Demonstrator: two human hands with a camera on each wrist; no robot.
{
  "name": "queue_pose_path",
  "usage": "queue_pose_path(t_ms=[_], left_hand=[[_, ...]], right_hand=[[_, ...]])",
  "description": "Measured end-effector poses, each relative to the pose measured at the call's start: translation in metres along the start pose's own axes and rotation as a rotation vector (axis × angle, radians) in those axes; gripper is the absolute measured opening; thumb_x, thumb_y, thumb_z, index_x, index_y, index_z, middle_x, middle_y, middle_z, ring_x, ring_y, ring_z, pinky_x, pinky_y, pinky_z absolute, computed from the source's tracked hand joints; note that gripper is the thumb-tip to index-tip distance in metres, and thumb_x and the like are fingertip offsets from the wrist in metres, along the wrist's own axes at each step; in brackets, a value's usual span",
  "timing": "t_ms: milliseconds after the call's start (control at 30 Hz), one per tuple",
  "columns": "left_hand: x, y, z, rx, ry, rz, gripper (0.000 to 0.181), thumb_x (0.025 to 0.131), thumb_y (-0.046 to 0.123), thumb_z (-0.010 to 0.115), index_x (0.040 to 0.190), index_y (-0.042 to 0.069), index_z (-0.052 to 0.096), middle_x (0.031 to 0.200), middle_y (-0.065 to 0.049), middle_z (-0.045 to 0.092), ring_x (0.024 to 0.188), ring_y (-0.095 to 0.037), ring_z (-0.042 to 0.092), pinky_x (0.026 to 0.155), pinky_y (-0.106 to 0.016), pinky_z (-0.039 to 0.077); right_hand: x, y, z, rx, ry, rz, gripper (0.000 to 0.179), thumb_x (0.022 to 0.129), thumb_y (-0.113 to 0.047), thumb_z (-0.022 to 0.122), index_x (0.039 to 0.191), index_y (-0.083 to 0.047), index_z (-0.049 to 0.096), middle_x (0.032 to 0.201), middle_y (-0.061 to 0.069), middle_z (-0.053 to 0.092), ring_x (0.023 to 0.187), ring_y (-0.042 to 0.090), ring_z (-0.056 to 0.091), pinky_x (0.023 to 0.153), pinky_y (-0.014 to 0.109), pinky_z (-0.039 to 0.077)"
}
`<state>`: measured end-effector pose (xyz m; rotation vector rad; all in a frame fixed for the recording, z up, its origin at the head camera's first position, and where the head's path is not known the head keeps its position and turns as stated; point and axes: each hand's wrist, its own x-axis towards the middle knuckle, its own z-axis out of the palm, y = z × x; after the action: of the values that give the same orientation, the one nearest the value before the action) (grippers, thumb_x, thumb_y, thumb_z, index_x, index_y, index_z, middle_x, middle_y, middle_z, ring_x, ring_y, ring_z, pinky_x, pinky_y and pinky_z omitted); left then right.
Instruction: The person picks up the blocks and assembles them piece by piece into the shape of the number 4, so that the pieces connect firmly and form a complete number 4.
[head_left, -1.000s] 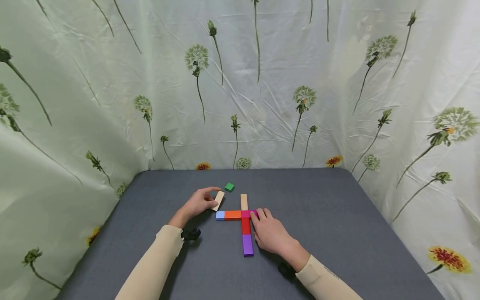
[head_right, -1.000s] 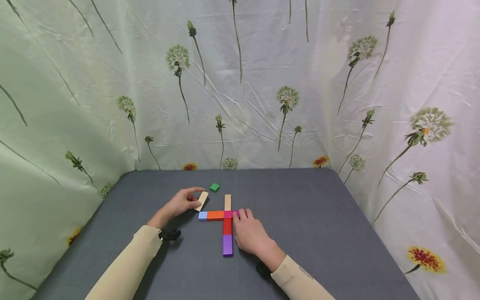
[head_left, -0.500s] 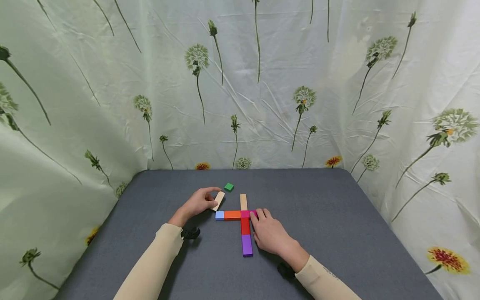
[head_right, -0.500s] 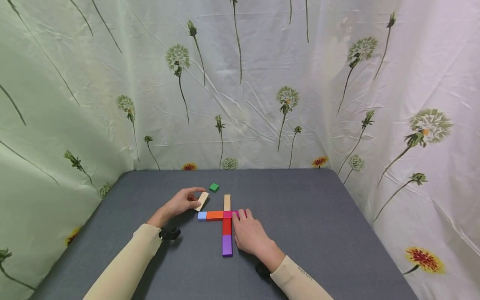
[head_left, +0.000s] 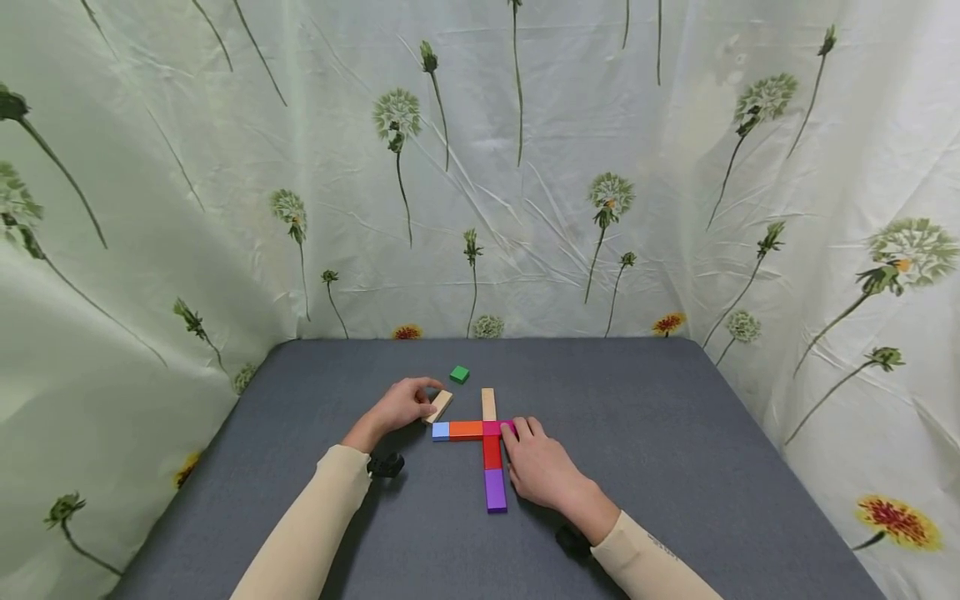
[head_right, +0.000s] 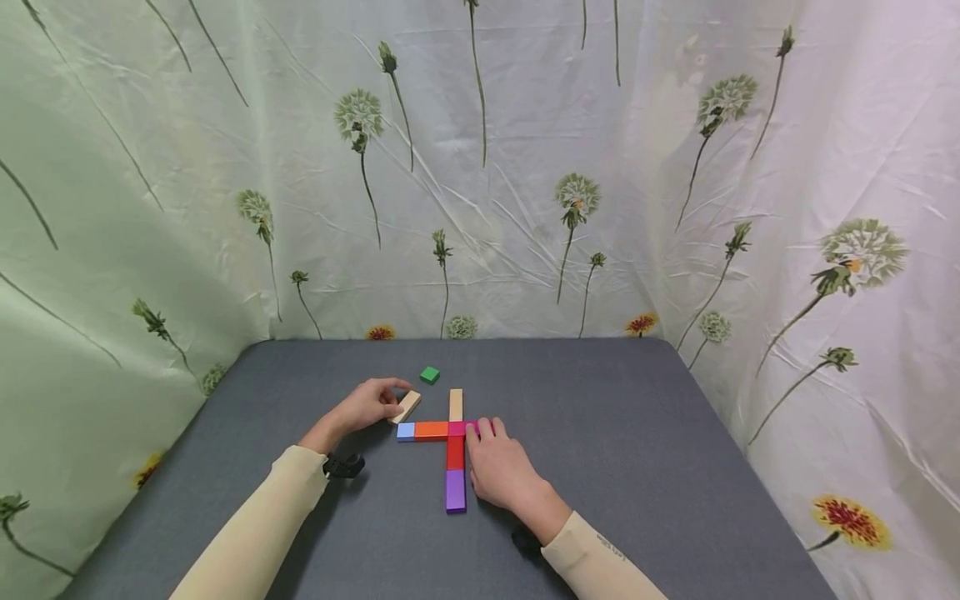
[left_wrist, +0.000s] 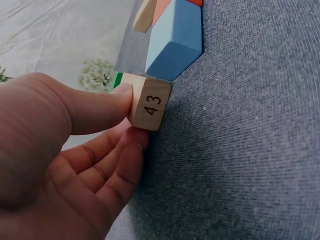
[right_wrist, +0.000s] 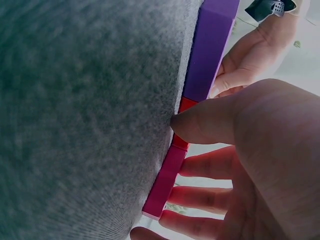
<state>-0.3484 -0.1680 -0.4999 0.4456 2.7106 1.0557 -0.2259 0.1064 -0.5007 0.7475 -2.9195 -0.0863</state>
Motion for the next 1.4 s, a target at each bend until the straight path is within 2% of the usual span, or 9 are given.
queue_pose_path(t_ms=[233,433,600,800,1100,1267,1400], left_hand=[[-0.005,0.003,0.003,0.028,0.018,-0.018,0.039,0.093,0.013,0.071,0.132,0.011,0.065,0.079,-0.003,0.063,0.065,-0.018,0.055,0.06,-0.033,0.045],[-0.008,0.005,0.001,0.036,0.021,-0.013,0.04,0.091,0.011,0.071,0.131,0.013,0.066,0.083,-0.002,0.065,0.069,-0.018,0.057,0.062,-0.034,0.046],[-0.011,0.007,0.0,0.055,-0.021,-0.022,0.051,0.084,0.005,0.076,0.132,0.018,0.065,0.092,-0.003,0.066,0.078,-0.019,0.058,0.07,-0.035,0.048],[-0.014,0.008,0.003,0.075,-0.013,-0.008,0.061,0.078,0.002,0.079,0.135,0.017,0.064,0.092,-0.004,0.064,0.079,-0.021,0.056,0.073,-0.037,0.048],[-0.013,0.011,0.005,0.113,-0.014,-0.017,0.061,0.079,0.003,0.08,0.136,0.017,0.062,0.09,-0.002,0.062,0.078,-0.019,0.055,0.071,-0.036,0.047],[-0.015,0.013,-0.002,0.098,-0.05,-0.01,0.066,0.08,0.002,0.08,0.141,0.015,0.058,0.096,-0.004,0.065,0.08,-0.019,0.057,0.074,-0.037,0.049],[-0.016,0.016,-0.01,0.067,-0.051,0.013,0.061,0.085,0.005,0.077,0.143,0.01,0.056,0.095,-0.005,0.067,0.079,-0.018,0.06,0.072,-0.039,0.051]], right_hand=[[-0.001,0.0,0.002,0.004,-0.022,0.005,0.061,0.094,-0.032,0.068,0.145,-0.004,0.051,0.134,0.015,0.052,0.121,0.03,0.048,0.079,0.037,0.058],[0.002,0.001,0.003,-0.005,-0.016,0.005,0.061,0.094,-0.032,0.068,0.145,-0.004,0.051,0.133,0.015,0.052,0.12,0.029,0.048,0.079,0.036,0.058],[0.002,0.001,0.002,-0.004,-0.025,0.004,0.062,0.093,-0.032,0.069,0.145,-0.004,0.051,0.133,0.015,0.051,0.121,0.03,0.047,0.078,0.037,0.058],[0.001,0.002,0.001,-0.005,-0.021,0.006,0.062,0.093,-0.032,0.069,0.145,-0.004,0.051,0.133,0.015,0.051,0.121,0.03,0.047,0.079,0.037,0.058],[0.001,0.001,0.003,-0.002,-0.031,0.009,0.062,0.094,-0.033,0.068,0.146,-0.004,0.05,0.134,0.015,0.052,0.121,0.03,0.048,0.081,0.037,0.058],[0.002,0.002,0.003,0.001,-0.024,-0.001,0.061,0.094,-0.033,0.067,0.145,-0.004,0.051,0.134,0.015,0.052,0.121,0.03,0.048,0.08,0.037,0.058],[0.001,0.002,0.002,0.004,-0.017,-0.009,0.06,0.094,-0.032,0.067,0.145,-0.004,0.051,0.133,0.015,0.052,0.12,0.03,0.049,0.079,0.037,0.058]])
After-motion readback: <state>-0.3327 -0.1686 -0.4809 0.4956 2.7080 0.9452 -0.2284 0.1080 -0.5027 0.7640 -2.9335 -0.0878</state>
